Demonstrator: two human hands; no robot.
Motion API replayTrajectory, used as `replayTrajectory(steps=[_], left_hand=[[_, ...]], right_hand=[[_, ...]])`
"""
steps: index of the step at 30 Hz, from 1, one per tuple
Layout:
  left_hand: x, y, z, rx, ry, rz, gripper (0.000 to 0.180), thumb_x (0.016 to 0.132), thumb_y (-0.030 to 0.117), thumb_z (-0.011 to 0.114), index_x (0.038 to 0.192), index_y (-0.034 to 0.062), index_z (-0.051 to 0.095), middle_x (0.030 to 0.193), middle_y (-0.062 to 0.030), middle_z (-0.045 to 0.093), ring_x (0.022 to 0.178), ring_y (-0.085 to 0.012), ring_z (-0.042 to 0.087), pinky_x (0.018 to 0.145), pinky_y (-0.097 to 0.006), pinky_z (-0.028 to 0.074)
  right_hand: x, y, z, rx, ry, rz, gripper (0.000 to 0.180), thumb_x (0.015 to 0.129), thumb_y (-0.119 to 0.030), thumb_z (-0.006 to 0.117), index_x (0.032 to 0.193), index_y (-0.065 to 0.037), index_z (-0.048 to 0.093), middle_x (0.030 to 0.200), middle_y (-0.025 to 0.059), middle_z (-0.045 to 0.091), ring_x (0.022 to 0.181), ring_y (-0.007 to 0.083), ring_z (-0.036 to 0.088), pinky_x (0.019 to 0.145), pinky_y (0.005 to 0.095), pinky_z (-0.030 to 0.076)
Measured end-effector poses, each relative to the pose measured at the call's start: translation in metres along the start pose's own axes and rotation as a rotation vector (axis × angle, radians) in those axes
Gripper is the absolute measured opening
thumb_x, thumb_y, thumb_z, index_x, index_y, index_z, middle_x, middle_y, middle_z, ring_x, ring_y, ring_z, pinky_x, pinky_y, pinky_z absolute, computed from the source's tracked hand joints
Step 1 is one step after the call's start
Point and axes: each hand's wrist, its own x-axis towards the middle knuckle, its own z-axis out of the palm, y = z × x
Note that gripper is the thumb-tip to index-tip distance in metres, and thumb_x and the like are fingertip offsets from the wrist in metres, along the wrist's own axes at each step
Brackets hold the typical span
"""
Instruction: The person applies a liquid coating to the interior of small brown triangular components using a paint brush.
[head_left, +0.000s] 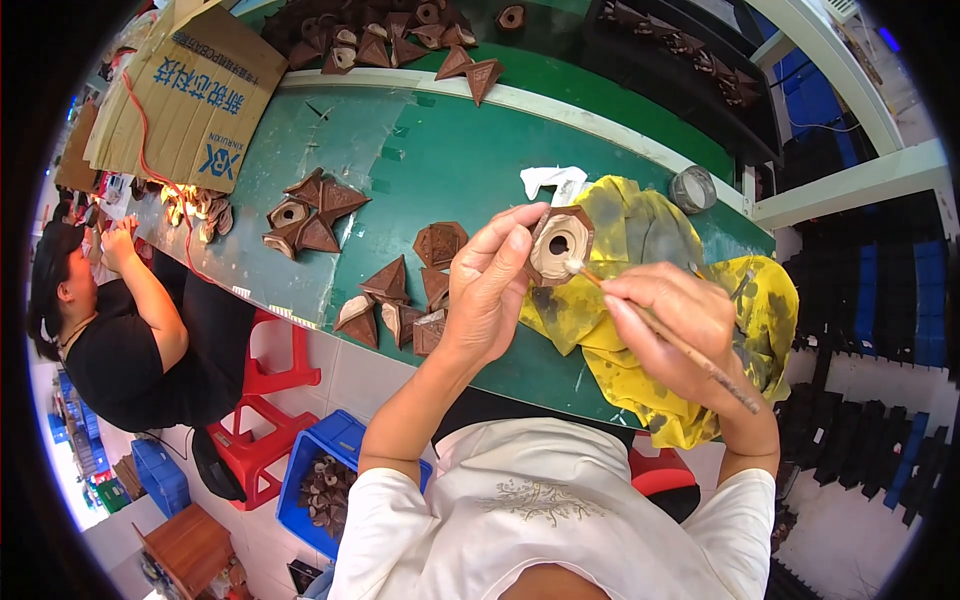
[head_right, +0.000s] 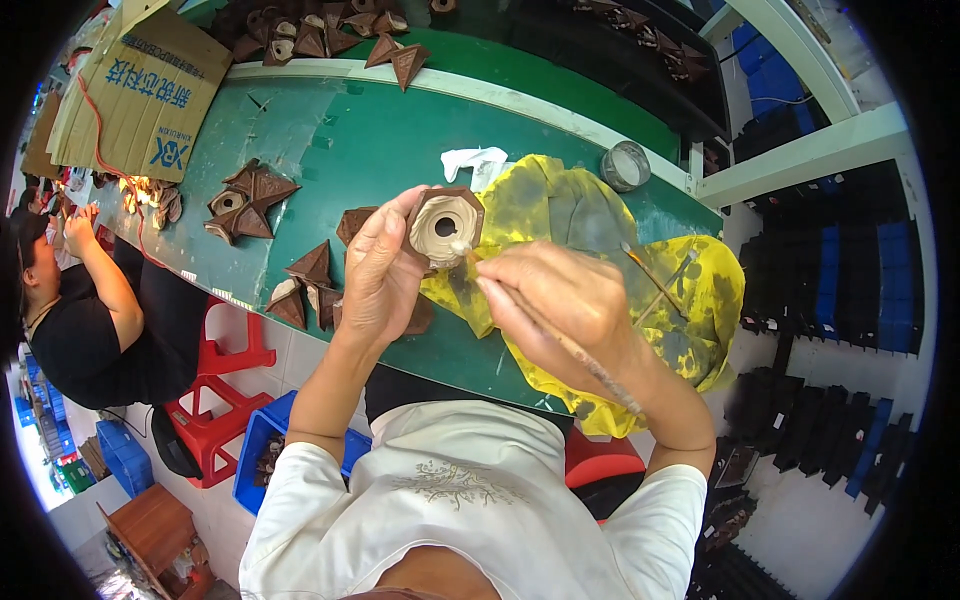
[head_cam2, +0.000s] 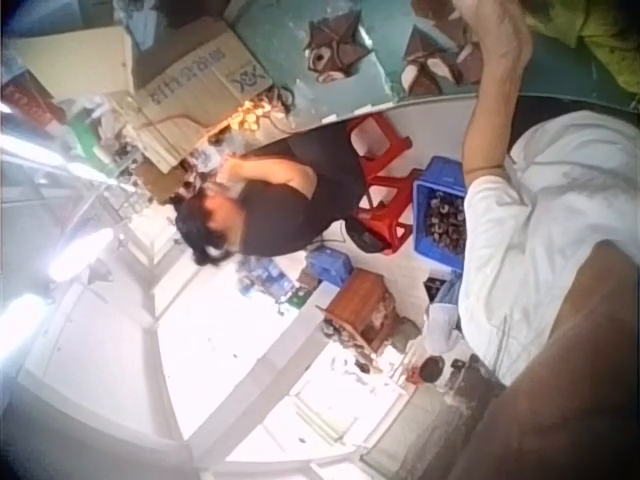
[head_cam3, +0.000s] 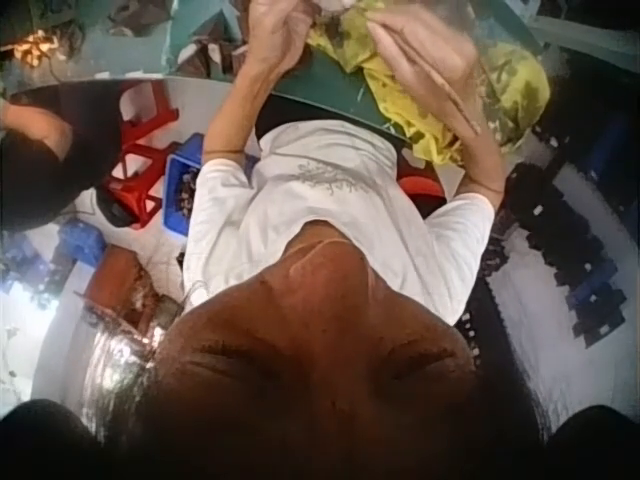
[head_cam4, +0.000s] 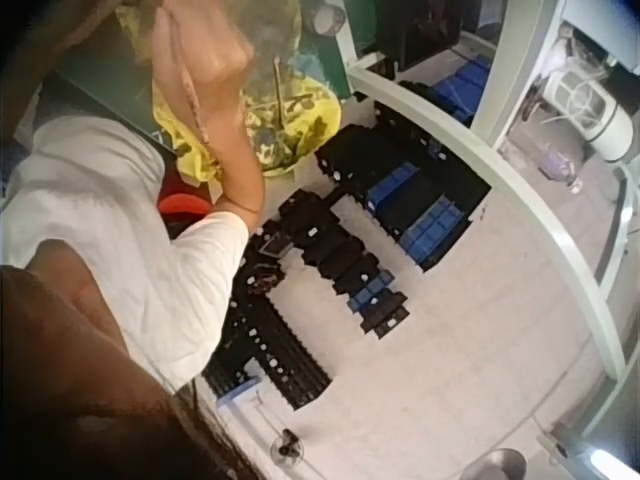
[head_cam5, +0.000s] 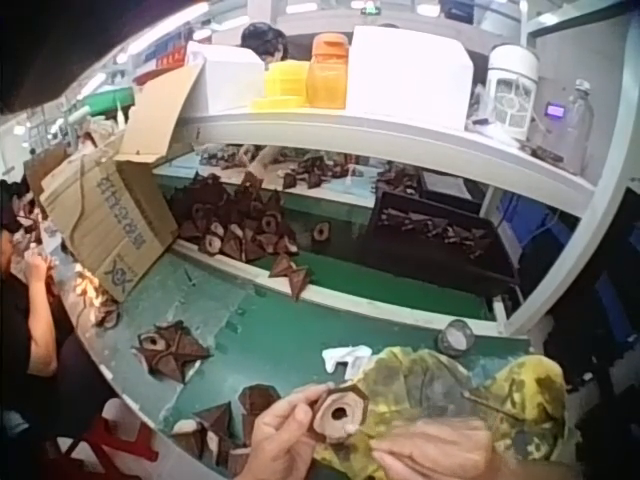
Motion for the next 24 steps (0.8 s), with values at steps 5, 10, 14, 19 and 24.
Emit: replayTrajectory(steps=[5,10,14,19,24], left_hand=[[-0.001,0.003,0.002,-0.043,-0.045,-0.083,0.040,0.102,0.026,0.056,0.131,-0.0016,0.056,0.127,-0.0115,0.061,0.118,-0.0196,0.058,0.103,-0.039,0.047],[-0.001,-0.002,0.003,-0.060,-0.046,-0.085,0.040,0.102,0.027,0.055,0.131,-0.0014,0.055,0.128,-0.0120,0.061,0.119,-0.0200,0.059,0.103,-0.039,0.047],[-0.002,-0.004,-0.002,-0.069,-0.042,-0.093,0.040,0.102,0.027,0.055,0.131,-0.0015,0.055,0.129,-0.0120,0.061,0.120,-0.0201,0.058,0.103,-0.039,0.047],[-0.002,-0.005,0.001,-0.062,-0.027,-0.085,0.040,0.103,0.027,0.053,0.132,-0.0008,0.055,0.129,-0.0119,0.061,0.120,-0.0203,0.058,0.103,-0.039,0.047],[0.000,-0.008,0.006,-0.108,-0.047,-0.086,0.040,0.104,0.027,0.051,0.132,-0.0006,0.054,0.130,-0.0117,0.060,0.121,-0.0208,0.057,0.104,-0.040,0.046]], right_hand=[[0.004,0.007,-0.001,-0.072,0.046,-0.025,0.018,0.073,0.008,0.075,0.089,0.003,0.068,0.079,0.0140,0.069,0.066,0.0255,0.069,0.056,0.0317,0.054],[0.006,0.005,0.004,-0.046,0.064,-0.039,0.020,0.073,0.008,0.075,0.092,0.004,0.068,0.081,0.0146,0.069,0.068,0.0262,0.069,0.058,0.0314,0.054],[0.000,0.007,0.001,-0.111,0.057,-0.009,0.020,0.072,0.009,0.075,0.091,0.004,0.068,0.081,0.0150,0.069,0.068,0.0271,0.070,0.058,0.0323,0.055],[0.000,0.003,0.007,-0.123,0.141,0.006,0.019,0.072,0.010,0.074,0.089,0.004,0.068,0.080,0.0151,0.069,0.068,0.0273,0.070,0.059,0.0324,0.055],[0.002,-0.002,0.021,-0.090,0.190,0.043,0.019,0.072,0.009,0.074,0.089,0.004,0.068,0.081,0.0151,0.069,0.069,0.0273,0.070,0.060,0.0322,0.056]])
